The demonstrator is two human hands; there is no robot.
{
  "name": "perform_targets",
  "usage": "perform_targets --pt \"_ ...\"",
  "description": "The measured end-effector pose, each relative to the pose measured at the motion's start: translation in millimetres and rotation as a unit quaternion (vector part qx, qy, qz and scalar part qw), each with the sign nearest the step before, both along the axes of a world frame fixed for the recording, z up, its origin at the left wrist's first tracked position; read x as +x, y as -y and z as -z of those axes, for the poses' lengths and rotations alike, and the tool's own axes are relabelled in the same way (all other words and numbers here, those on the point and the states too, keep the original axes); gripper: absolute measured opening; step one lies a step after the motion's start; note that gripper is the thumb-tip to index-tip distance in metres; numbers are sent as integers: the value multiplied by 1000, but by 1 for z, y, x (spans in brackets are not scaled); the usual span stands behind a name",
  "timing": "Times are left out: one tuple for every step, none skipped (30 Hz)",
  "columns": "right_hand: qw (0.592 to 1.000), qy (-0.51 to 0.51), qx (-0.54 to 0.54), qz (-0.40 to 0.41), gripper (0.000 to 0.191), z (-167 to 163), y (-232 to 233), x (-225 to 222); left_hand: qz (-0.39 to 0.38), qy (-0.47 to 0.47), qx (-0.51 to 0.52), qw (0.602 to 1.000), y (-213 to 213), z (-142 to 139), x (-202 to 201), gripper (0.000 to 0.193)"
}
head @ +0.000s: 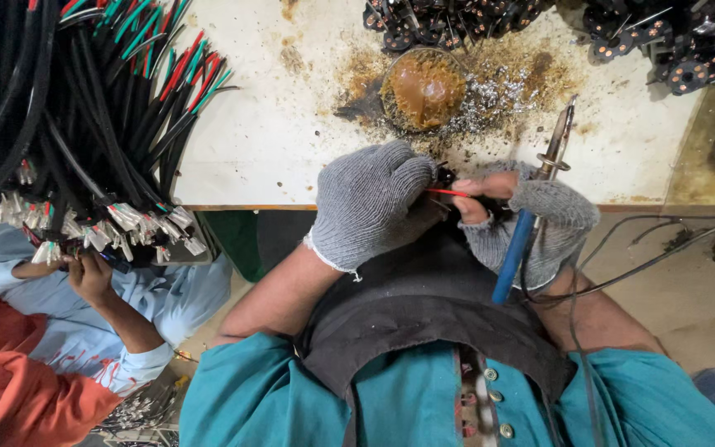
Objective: The person solders red and green wire ends to small black electrical connectors at a workbench, dipping the wire into a rosin flux ball and applying a soldering iron to tin the wire tips, then sets finished connectors aside with the growing pile of completed parts.
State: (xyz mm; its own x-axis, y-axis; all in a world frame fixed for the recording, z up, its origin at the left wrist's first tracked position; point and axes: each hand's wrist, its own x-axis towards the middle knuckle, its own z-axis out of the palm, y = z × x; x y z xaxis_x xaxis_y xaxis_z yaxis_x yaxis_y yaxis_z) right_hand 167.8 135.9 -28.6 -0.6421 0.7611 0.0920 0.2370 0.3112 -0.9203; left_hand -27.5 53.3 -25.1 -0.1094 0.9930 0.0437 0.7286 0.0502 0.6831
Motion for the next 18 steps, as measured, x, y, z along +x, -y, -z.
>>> perform_targets --pt "1000 0 1 1 13 2 0 2 5 -1 -1 1000 -1 -1 0 28" --pt "1000 1 3 1 13 3 1 4 5 -4 -4 1000 -2 -2 1 28" --pt "1000 1 4 2 13 3 1 6 5 -7 -6 1000 -4 -5 1 28" --pt "1000 22 -2 -2 11 3 1 8 5 -11 -9 1000 -6 -8 1 28" --pt "999 44 -8 -7 9 3 1 11 12 -1 -12 1000 -9 -13 -1 29" --pt "998 65 -13 -11 8 3 0 13 20 9 -14 1000 -11 -18 -3 31" --pt "998 54 -21 -7 9 4 0 15 29 20 -16 999 -13 -23 -6 33" --pt "999 43 -29 -4 11 5 1 16 40 56 -23 997 -14 -28 -9 34" --pt "999 32 -37 0 12 7 1 17 52 93 -31 994 -14 -33 -14 35" --pt "998 21 -60 -8 12 9 0 17 63 129 -38 989 -14 -38 -17 36" --pt "996 9 -84 -17 12 11 0 17 52 189 -95 976 -14 -40 -19 30" --pt "994 -2 -108 -27 12 13 -1 17 41 246 -151 956 -14 -42 -20 24" --pt "992 -8 -120 -31 12 13 -1 17 29 302 -206 930 -13 -41 -20 18" --pt "991 -15 -131 -37 12 13 -2 17 39 287 -184 939 -12 -40 -19 17" --pt "989 -21 -143 -42 12 12 -2 17 49 274 -161 947 -12 -37 -16 17" --pt "987 -32 -152 -41 13 10 -3 16 60 260 -139 954 -11 -33 -14 17" --pt "985 -44 -162 -40 13 6 -4 17 56 273 -122 953 -9 -29 -12 17" --pt "983 -55 -172 -37 14 3 -5 16 53 286 -106 951 -8 -25 -10 17"
